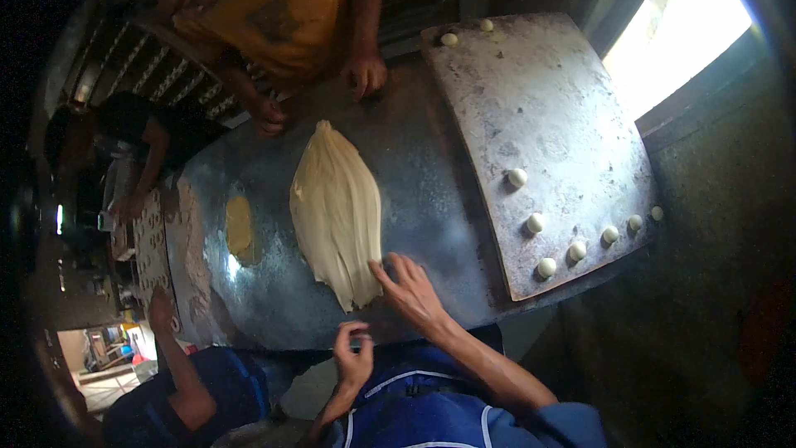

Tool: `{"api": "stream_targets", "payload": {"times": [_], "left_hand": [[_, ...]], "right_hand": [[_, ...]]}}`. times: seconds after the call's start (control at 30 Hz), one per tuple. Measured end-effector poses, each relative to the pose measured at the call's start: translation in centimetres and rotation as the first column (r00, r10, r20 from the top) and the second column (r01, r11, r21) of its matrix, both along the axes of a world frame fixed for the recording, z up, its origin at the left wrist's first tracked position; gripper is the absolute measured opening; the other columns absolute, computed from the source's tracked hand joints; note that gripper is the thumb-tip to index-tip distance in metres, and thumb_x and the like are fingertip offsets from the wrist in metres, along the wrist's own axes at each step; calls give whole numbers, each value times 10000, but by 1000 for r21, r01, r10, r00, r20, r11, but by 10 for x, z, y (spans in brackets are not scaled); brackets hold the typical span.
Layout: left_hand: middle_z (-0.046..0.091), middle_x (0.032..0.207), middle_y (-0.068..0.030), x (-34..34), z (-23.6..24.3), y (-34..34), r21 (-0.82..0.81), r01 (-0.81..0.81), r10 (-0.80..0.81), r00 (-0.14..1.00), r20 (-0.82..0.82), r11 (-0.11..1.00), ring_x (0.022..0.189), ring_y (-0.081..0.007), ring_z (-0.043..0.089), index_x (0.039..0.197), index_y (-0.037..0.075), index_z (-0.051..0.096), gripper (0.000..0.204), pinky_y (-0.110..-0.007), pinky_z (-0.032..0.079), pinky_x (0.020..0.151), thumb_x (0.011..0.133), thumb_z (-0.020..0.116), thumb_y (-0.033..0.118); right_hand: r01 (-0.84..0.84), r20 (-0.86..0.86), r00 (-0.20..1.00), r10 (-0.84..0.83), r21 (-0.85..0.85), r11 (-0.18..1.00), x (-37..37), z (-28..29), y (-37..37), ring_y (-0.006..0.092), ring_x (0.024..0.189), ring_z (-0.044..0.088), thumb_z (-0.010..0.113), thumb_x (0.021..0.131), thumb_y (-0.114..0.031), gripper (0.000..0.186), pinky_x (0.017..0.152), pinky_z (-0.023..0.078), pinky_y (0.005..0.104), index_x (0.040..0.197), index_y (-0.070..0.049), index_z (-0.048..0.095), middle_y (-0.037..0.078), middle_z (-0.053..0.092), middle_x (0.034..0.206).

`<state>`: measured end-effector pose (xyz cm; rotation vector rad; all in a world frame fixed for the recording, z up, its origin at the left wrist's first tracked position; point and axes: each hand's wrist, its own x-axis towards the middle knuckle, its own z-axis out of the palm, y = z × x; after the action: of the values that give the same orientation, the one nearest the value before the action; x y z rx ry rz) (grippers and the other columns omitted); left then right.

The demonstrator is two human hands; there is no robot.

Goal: The person repeatedly pinches small pieces of dough from a large sheet on a metal table, rolls them into balls, and places them on a wooden board. Another person assists by arranging the dough balls on the board.

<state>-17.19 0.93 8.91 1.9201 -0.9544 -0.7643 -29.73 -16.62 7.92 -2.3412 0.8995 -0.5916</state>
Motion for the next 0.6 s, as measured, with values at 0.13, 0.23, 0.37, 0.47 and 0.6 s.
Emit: {"api": "stream_targets", "payload": {"times": [0.13, 0.23, 0.37, 0.47, 0.6], "left_hand": [[711, 1010, -83, 17, 0, -9, 280, -161, 290, 805, -518, 946, 873, -191, 706, 1051, 12, 658, 263, -319, 580, 769, 1095, 503, 220], [685, 1004, -68, 23, -4, -45, 212, -194, 254, 229, -940, 958, 889, -187, 690, 1100, 31, 645, 332, -326, 573, 786, 1114, 445, 296], [664, 997, -54, 21, 2, -38, 75, -93, 104, 360, -927, 993, 938, -191, 659, 1136, 50, 640, 330, -357, 548, 866, 1117, 449, 318], [665, 1002, -60, 12, 1, -22, -19, 130, -95, 609, -788, 991, 912, -183, 659, 1165, 53, 643, 467, -333, 550, 832, 1124, 391, 444], [698, 1214, -126, 52, 1, -17, 221, 537, 4, 375, -927, 814, 1103, -196, 657, 1285, 28, 632, 679, -276, 528, 795, 1091, 323, 601]], "right_hand": [[-120, 99, 990, 98, 242, 963, 28, -25, 8, 382, 1011, 633, 761, 791, -116, 573, 890, 532, 447, 1324, -48, 563, 204, 636, 1113], [-90, 170, 985, 31, 349, 933, 16, 19, 52, 361, 843, 660, 720, 879, -156, 404, 766, 549, 437, 1228, -9, 582, 193, 643, 1017], [235, 74, 952, -298, 449, 862, -12, 62, 72, 256, 794, 677, 631, 1022, -263, 326, 704, 547, 380, 1130, 45, 614, 146, 678, 963], [-36, 54, 993, -109, 987, 159, -4, 4, 48, 154, 785, 635, 534, 1090, -310, 357, 683, 528, 346, 1086, 33, 633, 88, 675, 906], [-52, 102, 982, -157, 954, 295, 15, 16, 62, 108, 751, 625, 472, 1115, -389, 438, 638, 509, 346, 1039, 8, 639, 26, 641, 774]]}}
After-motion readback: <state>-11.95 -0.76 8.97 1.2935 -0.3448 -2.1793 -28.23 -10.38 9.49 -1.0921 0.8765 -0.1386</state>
